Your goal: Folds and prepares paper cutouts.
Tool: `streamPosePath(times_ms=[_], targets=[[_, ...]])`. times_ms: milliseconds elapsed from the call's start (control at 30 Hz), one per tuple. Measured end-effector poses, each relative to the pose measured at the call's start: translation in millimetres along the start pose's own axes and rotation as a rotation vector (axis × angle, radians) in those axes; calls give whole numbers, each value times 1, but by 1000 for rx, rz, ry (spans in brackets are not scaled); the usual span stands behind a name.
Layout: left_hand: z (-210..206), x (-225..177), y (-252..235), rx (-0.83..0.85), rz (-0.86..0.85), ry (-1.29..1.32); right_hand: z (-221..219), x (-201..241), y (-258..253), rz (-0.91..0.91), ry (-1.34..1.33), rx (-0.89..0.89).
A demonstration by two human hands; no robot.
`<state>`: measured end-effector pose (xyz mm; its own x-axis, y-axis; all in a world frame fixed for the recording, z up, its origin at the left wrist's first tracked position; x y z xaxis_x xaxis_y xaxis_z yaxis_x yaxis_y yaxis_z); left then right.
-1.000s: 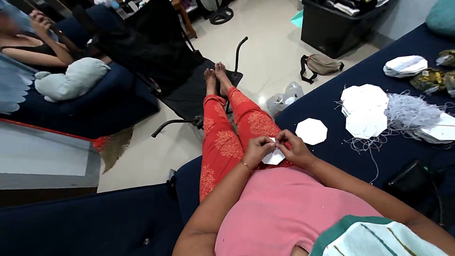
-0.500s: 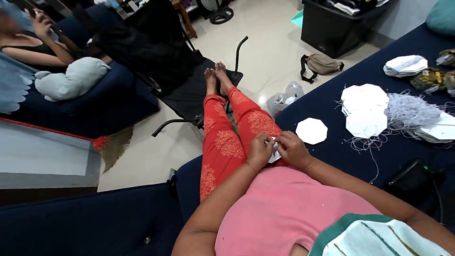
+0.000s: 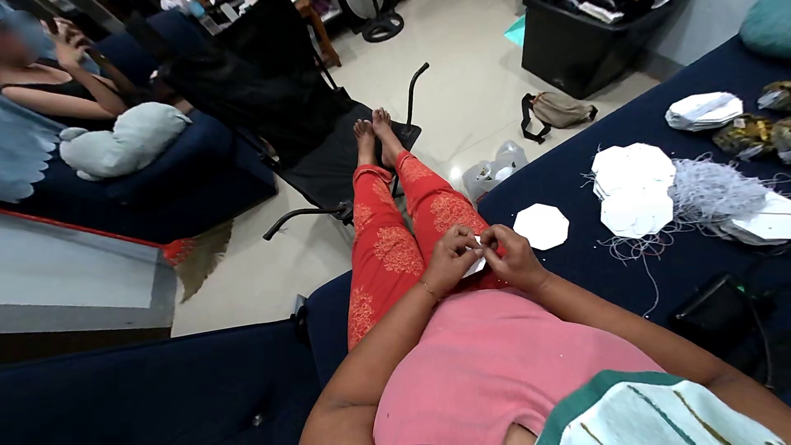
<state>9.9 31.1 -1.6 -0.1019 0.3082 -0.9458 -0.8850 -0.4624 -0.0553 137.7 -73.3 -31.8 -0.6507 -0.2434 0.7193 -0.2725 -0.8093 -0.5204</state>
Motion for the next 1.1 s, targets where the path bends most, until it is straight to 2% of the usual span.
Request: streamPosePath(times_ms=[133, 233, 433, 600, 867, 967, 1033, 1100], targets=[[1, 3, 1, -4, 94, 250, 2, -4, -2, -92, -229, 32], [0, 2, 0, -32, 138, 268, 1, -8, 0, -105, -274, -1], [-1, -2, 0, -75, 60, 87, 6, 2, 4, -53, -93, -15], [-2, -8, 1, -57, 60, -90, 4, 9, 3, 58, 153, -28], [-5, -14, 1, 6, 103, -174, 0, 7, 1, 154, 369, -56], [-5, -15, 0, -29, 172, -92, 5, 8, -1, -17, 195, -14], [-2, -13, -2, -71, 226, -32, 10, 10, -3, -168, -55, 57], [1, -9, -3, -94, 266, -26, 16, 15, -6, -219, -318, 132]])
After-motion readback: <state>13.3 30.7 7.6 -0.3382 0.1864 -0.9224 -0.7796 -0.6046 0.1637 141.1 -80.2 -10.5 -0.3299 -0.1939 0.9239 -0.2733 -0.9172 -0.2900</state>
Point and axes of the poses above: each hand's wrist, its own y-axis away from the middle knuckle, its own z-axis out of the back of the hand, x = y × z, the point moved 2 cm from there along -y, towards the middle knuckle, and after that the axes turned 4 degrees about x, right-handed, at the moved point
